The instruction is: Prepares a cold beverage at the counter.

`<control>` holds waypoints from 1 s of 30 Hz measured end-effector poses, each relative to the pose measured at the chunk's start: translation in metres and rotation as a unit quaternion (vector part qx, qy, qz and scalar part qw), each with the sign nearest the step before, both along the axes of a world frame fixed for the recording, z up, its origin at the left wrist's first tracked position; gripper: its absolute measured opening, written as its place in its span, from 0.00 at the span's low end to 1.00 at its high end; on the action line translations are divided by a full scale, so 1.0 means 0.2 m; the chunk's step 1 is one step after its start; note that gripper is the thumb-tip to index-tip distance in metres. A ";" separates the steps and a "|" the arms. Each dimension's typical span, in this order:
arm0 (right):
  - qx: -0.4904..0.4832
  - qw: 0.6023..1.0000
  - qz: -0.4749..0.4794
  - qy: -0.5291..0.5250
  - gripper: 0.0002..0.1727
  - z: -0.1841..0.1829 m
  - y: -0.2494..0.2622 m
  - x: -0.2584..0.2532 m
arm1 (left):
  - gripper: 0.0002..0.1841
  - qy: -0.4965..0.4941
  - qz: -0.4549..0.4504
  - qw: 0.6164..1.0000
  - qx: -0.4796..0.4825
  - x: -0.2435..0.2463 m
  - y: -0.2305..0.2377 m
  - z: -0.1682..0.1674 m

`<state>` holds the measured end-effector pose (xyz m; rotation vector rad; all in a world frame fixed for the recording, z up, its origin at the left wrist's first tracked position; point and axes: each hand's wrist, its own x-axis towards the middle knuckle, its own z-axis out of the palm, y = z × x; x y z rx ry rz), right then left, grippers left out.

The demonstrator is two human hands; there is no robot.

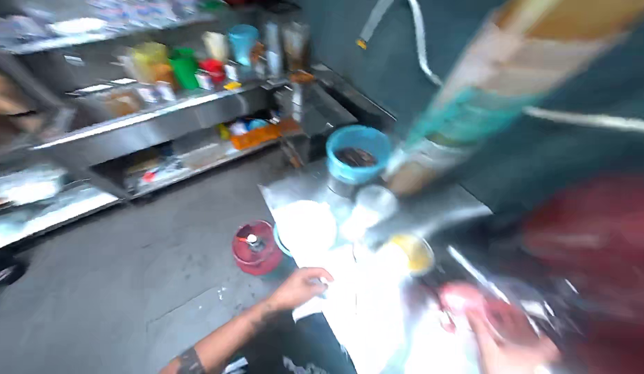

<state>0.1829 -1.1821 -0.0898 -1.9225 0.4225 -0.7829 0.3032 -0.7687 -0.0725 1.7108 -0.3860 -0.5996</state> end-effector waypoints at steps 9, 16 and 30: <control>0.066 0.998 -0.015 0.003 0.65 0.07 0.03 0.04 | 0.08 0.016 0.036 0.991 -0.129 0.04 -0.17 0.25; 0.067 0.997 -0.030 0.010 0.65 0.07 0.03 0.06 | 0.09 0.089 0.038 0.985 -0.146 0.04 -0.24 0.36; 0.069 0.997 -0.037 -0.002 0.68 0.07 0.04 0.09 | 0.10 0.065 0.042 0.993 -0.090 0.03 -0.26 0.30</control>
